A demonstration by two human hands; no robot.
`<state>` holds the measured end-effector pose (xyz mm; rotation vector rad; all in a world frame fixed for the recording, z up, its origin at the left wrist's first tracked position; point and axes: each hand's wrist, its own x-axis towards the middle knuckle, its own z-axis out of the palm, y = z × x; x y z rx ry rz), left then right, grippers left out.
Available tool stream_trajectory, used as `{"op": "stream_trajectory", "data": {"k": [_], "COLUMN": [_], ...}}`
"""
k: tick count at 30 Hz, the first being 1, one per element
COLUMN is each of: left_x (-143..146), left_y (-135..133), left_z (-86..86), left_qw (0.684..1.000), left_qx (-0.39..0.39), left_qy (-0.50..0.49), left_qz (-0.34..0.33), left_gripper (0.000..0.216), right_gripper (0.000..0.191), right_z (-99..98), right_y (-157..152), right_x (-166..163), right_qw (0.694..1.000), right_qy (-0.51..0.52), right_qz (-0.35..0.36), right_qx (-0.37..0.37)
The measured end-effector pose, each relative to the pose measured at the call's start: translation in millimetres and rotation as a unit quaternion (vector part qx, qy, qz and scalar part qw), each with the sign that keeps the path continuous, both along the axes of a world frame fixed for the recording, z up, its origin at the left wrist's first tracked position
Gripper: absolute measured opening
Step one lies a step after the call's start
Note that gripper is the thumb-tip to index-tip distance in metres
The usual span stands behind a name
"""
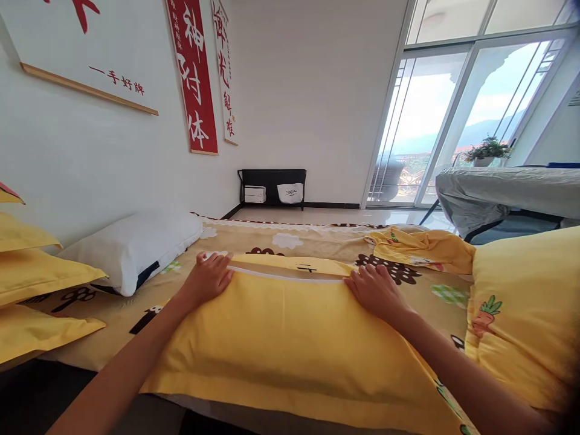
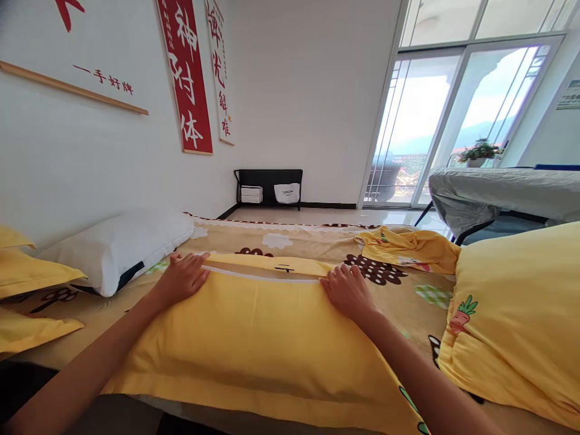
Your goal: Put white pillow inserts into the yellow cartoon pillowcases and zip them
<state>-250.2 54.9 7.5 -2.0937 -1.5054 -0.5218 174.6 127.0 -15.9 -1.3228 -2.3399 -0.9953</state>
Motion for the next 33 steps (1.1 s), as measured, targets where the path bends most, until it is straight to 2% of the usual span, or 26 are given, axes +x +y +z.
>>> {"op": "stream_trajectory", "data": {"k": [3, 6, 9, 12, 14, 15, 19, 22, 24, 27, 30, 32, 33], "left_x": [4, -2, -14, -19, -18, -16, -16, -16, -14, -13, -16, -17, -16], "left_y": [11, 20, 25, 24, 24, 25, 31, 37, 40, 43, 42, 39, 37], "left_z": [-10.2, -7.2, 16.9, 46.1, 55.6, 56.2, 44.8, 39.1, 38.5, 40.2, 38.8, 26.7, 15.4], "left_qw": [1.0, 0.998, 0.998, 0.996, 0.988, 0.988, 0.994, 0.992, 0.99, 0.994, 0.996, 0.999, 1.0], "left_qx": [-0.025, -0.053, -0.018, 0.084, 0.148, 0.154, 0.063, 0.111, 0.133, 0.079, 0.061, 0.042, 0.005], "left_qy": [0.013, 0.043, 0.065, 0.041, 0.01, 0.007, 0.088, 0.057, 0.037, 0.073, 0.061, 0.024, 0.008], "left_qz": [0.012, 0.002, -0.02, 0.005, 0.034, 0.033, -0.034, 0.009, 0.02, -0.03, -0.021, -0.006, -0.014], "left_gripper": [0.039, 0.034, 0.038, 0.038, 0.038, 0.038, 0.038, 0.038, 0.037, 0.036, 0.036, 0.038, 0.04], "right_gripper": [0.043, 0.044, 0.045, 0.047, 0.048, 0.049, 0.052, 0.052, 0.052, 0.052, 0.053, 0.052, 0.052], "right_z": [-10.1, 0.2, 29.7, 59.4, 70.1, 72.5, 73.9, 71.0, 66.4, 63.1, 64.7, 54.3, 42.2], "right_y": [8, 14, 16, 13, 11, 9, 6, 6, 6, 7, 8, 7, 5], "right_x": [3, 10, 15, 13, 9, 6, 3, 6, 8, 11, 18, 20, 19], "right_qw": [0.999, 0.996, 0.992, 0.982, 0.975, 0.977, 0.989, 0.992, 0.993, 0.992, 0.992, 0.994, 0.996], "right_qy": [-0.036, -0.028, -0.027, -0.024, -0.002, -0.004, -0.08, -0.031, -0.02, -0.041, -0.021, -0.017, -0.02], "right_qz": [0.029, 0.067, 0.068, 0.037, 0.017, 0.019, 0.06, 0.021, 0.033, 0.076, 0.056, 0.052, 0.062], "right_qx": [0.01, 0.046, 0.106, 0.186, 0.221, 0.214, 0.112, 0.121, 0.115, 0.09, 0.109, 0.093, 0.061]}}
